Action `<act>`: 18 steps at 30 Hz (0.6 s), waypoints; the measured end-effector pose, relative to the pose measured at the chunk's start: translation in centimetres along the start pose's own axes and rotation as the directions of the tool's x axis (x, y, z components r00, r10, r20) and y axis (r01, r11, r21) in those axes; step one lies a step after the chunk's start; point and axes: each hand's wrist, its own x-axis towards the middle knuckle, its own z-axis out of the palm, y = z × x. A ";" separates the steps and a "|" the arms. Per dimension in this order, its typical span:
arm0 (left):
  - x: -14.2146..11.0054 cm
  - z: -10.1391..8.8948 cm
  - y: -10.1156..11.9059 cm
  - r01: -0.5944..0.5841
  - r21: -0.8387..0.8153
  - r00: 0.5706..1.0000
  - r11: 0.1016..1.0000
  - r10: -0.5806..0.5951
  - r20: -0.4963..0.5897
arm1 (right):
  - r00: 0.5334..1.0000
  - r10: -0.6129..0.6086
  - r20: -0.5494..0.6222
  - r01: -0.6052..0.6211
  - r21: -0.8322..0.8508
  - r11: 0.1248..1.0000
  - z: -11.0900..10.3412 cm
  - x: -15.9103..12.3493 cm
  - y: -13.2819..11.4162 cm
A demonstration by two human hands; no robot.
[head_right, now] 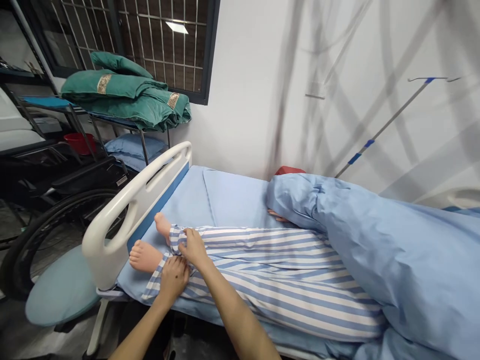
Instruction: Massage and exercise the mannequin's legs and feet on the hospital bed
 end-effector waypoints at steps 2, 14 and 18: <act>0.0 0.0 0.0 0.006 -0.014 1.000 1.000 -0.006 -0.007 | 1.000 -0.016 0.008 0.016 0.018 1.000 1.2 2.7 -1.2; 0.4 -0.6 -0.1 0.286 -0.365 0.946 0.886 -0.322 -0.039 | 0.885 0.252 0.390 -0.230 -0.105 0.968 5.8 8.3 -2.3; 2.9 -0.6 -0.2 0.543 -0.646 0.747 0.537 -0.660 0.079 | 0.816 0.343 0.466 -0.242 -0.264 0.934 5.0 8.6 -1.6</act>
